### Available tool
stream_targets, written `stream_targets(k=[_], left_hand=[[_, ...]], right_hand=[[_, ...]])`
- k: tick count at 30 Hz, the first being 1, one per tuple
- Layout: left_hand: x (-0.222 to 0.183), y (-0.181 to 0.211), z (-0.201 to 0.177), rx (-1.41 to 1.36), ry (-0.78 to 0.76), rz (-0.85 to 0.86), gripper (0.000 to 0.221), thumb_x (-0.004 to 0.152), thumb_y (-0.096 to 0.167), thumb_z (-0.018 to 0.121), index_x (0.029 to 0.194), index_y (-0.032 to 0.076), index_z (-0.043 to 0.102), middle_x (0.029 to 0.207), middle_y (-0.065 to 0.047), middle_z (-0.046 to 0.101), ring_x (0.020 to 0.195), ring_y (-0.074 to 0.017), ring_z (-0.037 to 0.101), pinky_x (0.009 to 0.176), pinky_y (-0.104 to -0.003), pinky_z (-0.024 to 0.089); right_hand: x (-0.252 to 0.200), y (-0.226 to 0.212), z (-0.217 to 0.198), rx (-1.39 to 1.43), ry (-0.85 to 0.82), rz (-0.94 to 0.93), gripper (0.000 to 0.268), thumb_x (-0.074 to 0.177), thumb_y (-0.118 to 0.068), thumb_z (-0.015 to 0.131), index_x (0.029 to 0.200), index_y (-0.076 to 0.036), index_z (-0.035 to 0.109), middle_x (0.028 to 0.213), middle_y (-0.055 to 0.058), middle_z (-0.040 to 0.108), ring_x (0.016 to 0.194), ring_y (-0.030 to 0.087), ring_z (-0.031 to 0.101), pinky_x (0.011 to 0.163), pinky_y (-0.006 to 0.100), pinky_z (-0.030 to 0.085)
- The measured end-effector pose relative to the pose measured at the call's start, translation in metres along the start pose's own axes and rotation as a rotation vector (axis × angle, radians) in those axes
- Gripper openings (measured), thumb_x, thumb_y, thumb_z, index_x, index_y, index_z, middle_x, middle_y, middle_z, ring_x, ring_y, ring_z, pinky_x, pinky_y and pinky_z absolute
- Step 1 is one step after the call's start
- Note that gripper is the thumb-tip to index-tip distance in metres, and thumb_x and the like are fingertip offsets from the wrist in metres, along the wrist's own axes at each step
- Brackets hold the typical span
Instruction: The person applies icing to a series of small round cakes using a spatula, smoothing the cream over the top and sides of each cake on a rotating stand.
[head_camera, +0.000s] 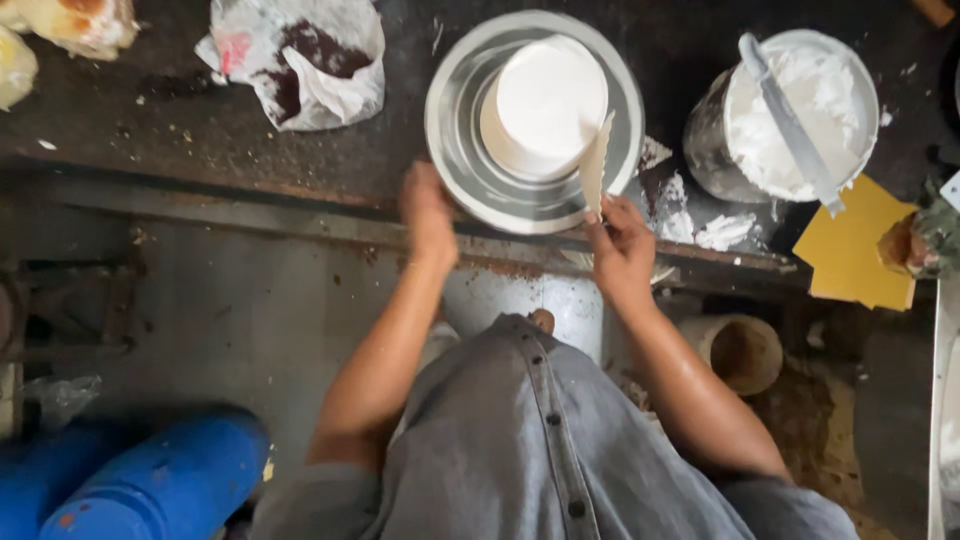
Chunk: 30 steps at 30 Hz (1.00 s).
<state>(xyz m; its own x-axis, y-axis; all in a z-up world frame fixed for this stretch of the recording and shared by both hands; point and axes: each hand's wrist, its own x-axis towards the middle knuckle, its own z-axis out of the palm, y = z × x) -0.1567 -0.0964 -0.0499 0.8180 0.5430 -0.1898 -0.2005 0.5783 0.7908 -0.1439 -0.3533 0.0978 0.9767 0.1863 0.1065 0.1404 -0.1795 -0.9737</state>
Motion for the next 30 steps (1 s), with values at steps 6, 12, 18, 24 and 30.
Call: stream_targets(k=[6,12,18,24,30], left_hand=[[-0.092,-0.048,0.013,0.422,-0.741,-0.524,0.036,0.088,0.017,0.074,0.119,0.009,0.059,0.114,-0.01,0.069,0.105,-0.0185,0.067,0.094,-0.035,0.056],[0.076,0.062,0.02,0.055,0.16,-0.18,0.058,0.094,0.061,0.056,0.127,0.013,0.053,0.107,-0.003,0.069,0.092,-0.0179,0.066,0.085,-0.035,0.051],[-0.112,-0.048,0.017,0.451,-0.43,-0.219,0.042,0.104,0.033,0.061,0.132,0.002,0.063,0.112,-0.015,0.071,0.101,-0.0259,0.064,0.09,-0.042,0.049],[-0.037,0.015,0.016,0.124,0.146,-0.233,0.026,0.096,0.043,0.063,0.104,0.019,0.058,0.089,0.006,0.059,0.079,-0.01,0.053,0.067,-0.028,0.04],[-0.084,0.018,0.059,0.149,-0.17,-0.303,0.03,0.094,0.037,0.061,0.109,0.011,0.066,0.104,-0.001,0.07,0.099,-0.0126,0.063,0.087,-0.031,0.05]], right_hand=[[0.0,-0.001,0.005,-0.011,-0.002,0.019,0.029,0.103,0.001,0.062,0.132,0.006,0.067,0.12,0.005,0.061,0.097,0.007,0.058,0.081,0.019,0.048],[0.0,-0.004,0.004,-0.012,0.017,0.042,0.03,0.102,0.003,0.061,0.132,0.006,0.065,0.125,0.007,0.06,0.106,0.009,0.059,0.086,0.02,0.048],[0.005,0.002,0.0,0.103,0.005,0.048,0.034,0.102,0.003,0.061,0.136,0.005,0.065,0.124,0.006,0.059,0.101,0.008,0.058,0.086,0.02,0.048],[0.007,0.015,-0.008,0.105,-0.018,0.07,0.033,0.101,0.003,0.062,0.133,0.004,0.065,0.125,0.005,0.059,0.1,0.008,0.058,0.082,0.02,0.048],[0.008,0.018,-0.013,0.157,-0.046,0.017,0.032,0.103,0.005,0.061,0.135,0.005,0.066,0.125,0.006,0.06,0.107,0.009,0.059,0.092,0.02,0.048]])
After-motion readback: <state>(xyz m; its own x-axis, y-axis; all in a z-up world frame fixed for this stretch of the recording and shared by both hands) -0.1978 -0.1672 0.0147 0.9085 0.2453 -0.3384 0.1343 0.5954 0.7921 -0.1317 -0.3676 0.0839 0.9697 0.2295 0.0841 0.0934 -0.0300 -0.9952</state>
